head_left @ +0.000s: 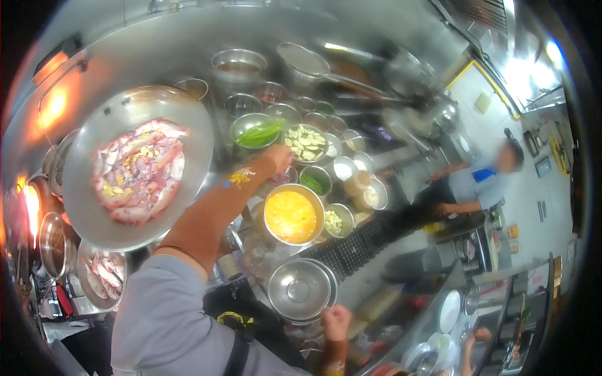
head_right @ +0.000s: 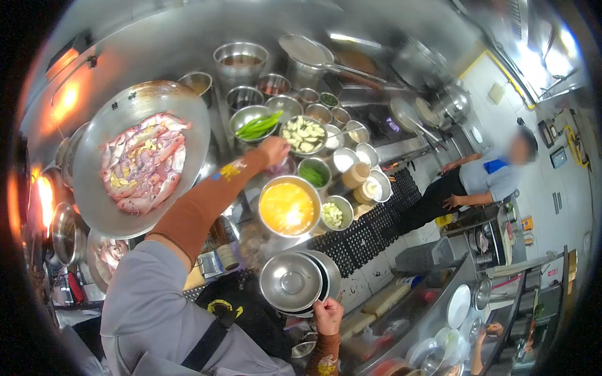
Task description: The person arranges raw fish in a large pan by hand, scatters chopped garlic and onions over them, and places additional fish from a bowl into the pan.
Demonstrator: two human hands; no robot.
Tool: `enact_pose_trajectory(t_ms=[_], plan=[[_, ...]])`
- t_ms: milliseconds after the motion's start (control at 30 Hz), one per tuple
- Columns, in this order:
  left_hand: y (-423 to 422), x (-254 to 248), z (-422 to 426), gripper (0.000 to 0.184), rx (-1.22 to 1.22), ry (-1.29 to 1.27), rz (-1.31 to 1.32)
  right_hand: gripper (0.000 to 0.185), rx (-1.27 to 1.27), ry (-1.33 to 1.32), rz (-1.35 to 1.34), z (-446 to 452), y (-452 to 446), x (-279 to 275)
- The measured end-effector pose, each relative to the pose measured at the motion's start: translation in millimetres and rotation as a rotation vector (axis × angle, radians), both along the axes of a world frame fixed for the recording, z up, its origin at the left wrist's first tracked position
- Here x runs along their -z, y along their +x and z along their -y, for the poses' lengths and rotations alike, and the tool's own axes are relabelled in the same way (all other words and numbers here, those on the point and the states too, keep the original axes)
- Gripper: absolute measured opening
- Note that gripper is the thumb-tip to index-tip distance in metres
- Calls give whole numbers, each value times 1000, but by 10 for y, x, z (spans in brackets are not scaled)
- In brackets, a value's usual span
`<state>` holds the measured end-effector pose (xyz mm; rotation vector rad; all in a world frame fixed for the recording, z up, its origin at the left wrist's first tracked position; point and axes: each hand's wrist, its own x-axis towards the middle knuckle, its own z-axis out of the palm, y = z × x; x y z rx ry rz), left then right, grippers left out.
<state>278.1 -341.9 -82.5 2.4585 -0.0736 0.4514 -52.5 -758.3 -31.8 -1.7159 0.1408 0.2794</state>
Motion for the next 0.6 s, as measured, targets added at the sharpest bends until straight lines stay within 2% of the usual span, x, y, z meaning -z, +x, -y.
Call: enact_pose_trajectory(t_ms=[100, 133, 233, 267, 333, 367, 467, 500, 533, 567, 600], plan=[[23, -226, -80, 28, -122, -149, 33, 26, -49, -27, -4, -50, 70, -65], [42, -290, -75, 24, -176, -266, 51, 26, -63, -36, -13, -67, 86, -91], [51, -500, -70, 17, -240, -1081, -89, 27, -80, 12, -18, -142, 132, -168], [9, -602, -30, 9, -200, -1381, -69, 27, -84, 7, -23, -144, 146, -169], [-174, -934, -35, 8, -217, -1624, -172, 27, -109, 1, -42, -127, 163, -143], [-138, -900, -80, 7, -135, -1760, -250, 27, -111, -9, -38, -149, 173, -141], [-183, -949, -290, 5, 72, -1993, -52, 28, -163, -3, -33, -161, 222, -156], [-114, -862, -501, 5, 336, -1993, -78, 28, -179, 17, -33, -146, 238, -136], [-174, -1021, -610, 7, 347, -2090, 7, 28, -186, 38, -34, -155, 255, -133], [-392, -1406, -688, 9, 77, -2096, 28, 28, -216, 52, -9, -187, 270, -154], [-562, -1605, -894, 10, 106, -2078, 33, 28, -241, 66, 16, -220, 283, -181]])
